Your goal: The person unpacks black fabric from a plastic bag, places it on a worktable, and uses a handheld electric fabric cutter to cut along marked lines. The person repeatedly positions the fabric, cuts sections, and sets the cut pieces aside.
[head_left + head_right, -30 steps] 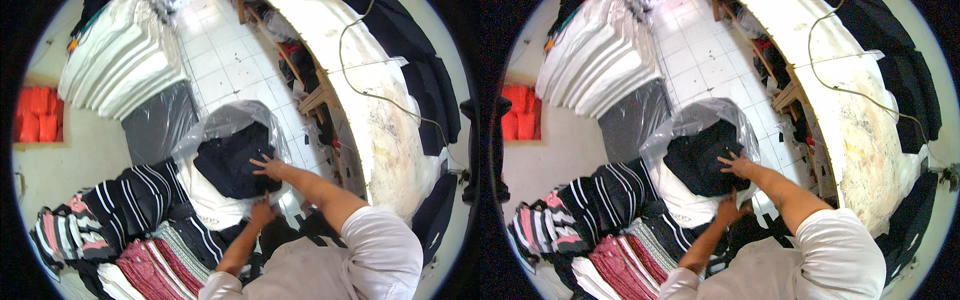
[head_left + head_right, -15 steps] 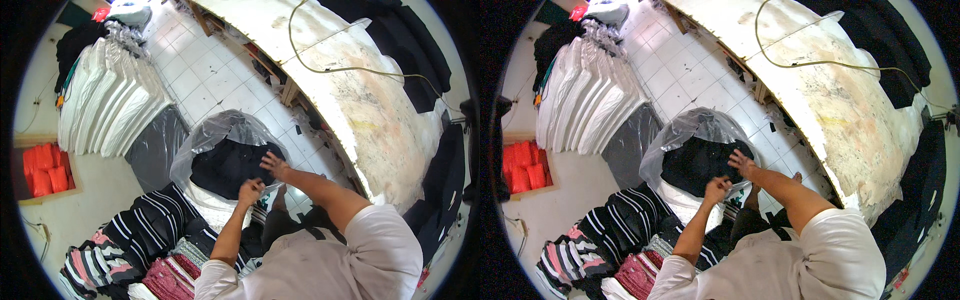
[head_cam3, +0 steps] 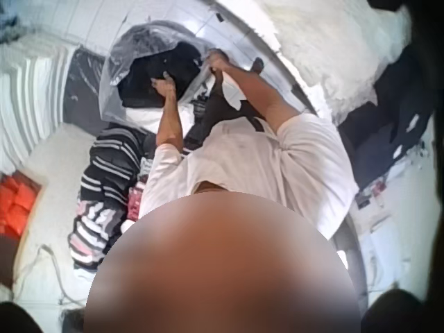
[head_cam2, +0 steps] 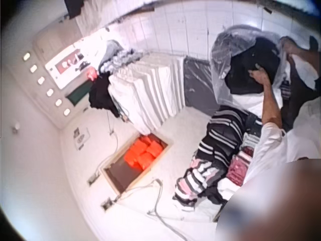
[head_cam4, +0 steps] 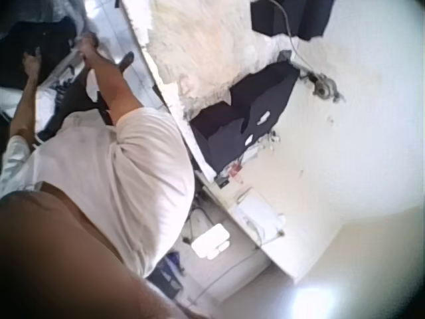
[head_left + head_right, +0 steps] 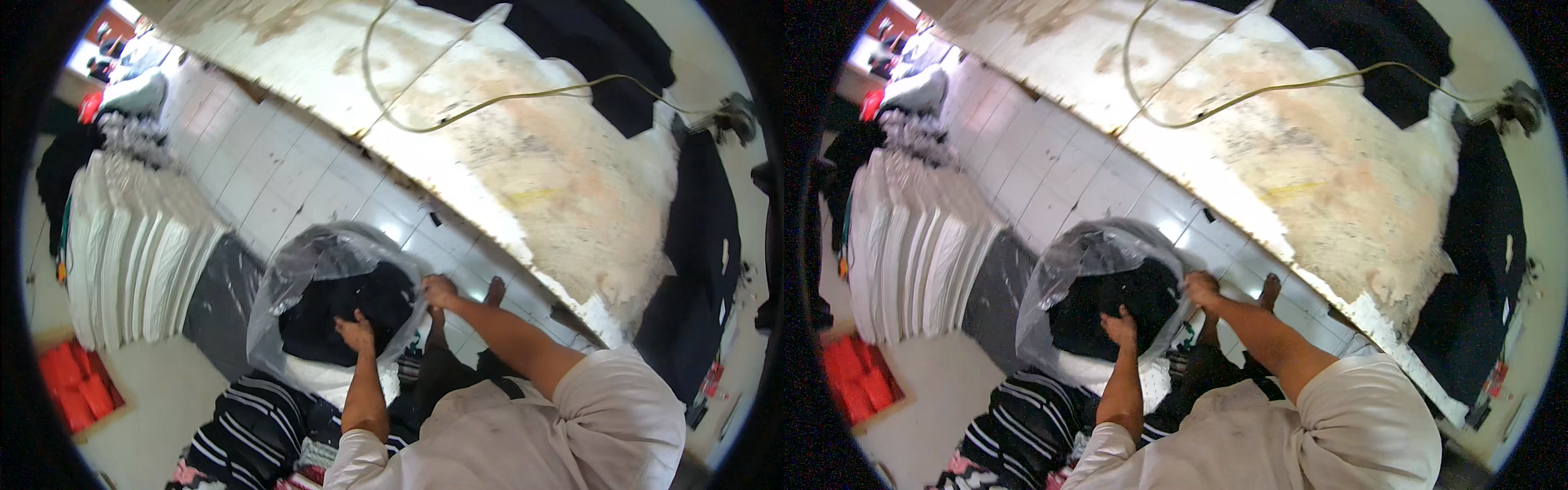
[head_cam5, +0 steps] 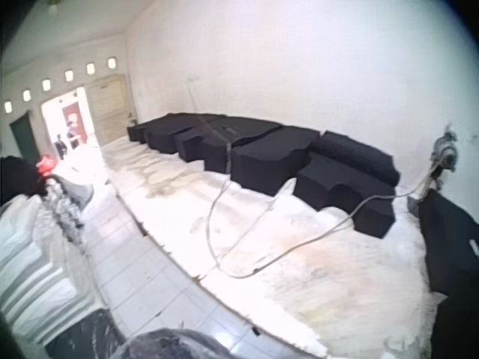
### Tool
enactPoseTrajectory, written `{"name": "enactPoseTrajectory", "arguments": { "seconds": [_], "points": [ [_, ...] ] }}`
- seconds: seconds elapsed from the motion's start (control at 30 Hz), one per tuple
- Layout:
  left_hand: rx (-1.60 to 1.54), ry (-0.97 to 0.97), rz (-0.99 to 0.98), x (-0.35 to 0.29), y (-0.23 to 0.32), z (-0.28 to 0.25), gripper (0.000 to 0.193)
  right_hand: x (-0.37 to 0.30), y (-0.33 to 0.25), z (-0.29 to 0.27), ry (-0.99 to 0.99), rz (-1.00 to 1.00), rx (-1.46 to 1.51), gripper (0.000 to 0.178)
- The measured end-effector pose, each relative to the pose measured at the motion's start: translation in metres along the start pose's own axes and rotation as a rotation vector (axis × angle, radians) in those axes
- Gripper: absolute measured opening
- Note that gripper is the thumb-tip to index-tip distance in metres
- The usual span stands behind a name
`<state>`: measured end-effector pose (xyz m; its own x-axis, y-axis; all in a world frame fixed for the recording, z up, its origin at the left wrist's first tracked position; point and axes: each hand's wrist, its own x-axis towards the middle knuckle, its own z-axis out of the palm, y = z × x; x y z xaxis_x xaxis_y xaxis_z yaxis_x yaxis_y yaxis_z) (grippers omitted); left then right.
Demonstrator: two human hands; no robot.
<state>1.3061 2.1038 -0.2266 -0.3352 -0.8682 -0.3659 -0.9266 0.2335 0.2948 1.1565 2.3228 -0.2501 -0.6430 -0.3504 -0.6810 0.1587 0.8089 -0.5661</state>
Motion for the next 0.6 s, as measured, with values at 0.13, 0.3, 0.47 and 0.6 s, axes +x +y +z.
{"name": "enactPoseTrajectory", "arguments": {
  "seconds": [0.13, 0.3, 0.47, 0.6],
  "points": [
    [0.011, -0.097, 0.307, -0.003, 0.003, 0.018, 0.087, -0.058, -0.021, 0.008, 0.014, -0.353, -0.214, 0.018],
    [0.471, -0.243, 0.173, 0.024, 0.049, 0.021, 0.111, -0.121, -0.038, -0.043, -0.003, -0.386, -0.156, 0.038],
    [0.860, -0.511, 0.581, 0.045, 0.102, -0.017, 0.099, -0.142, -0.024, -0.126, 0.013, -0.459, -0.060, 0.044],
    [1.127, -0.737, 0.815, 0.046, 0.128, -0.031, 0.076, -0.188, 0.018, -0.212, 0.276, -0.277, 0.134, 0.041]
  ]
}}
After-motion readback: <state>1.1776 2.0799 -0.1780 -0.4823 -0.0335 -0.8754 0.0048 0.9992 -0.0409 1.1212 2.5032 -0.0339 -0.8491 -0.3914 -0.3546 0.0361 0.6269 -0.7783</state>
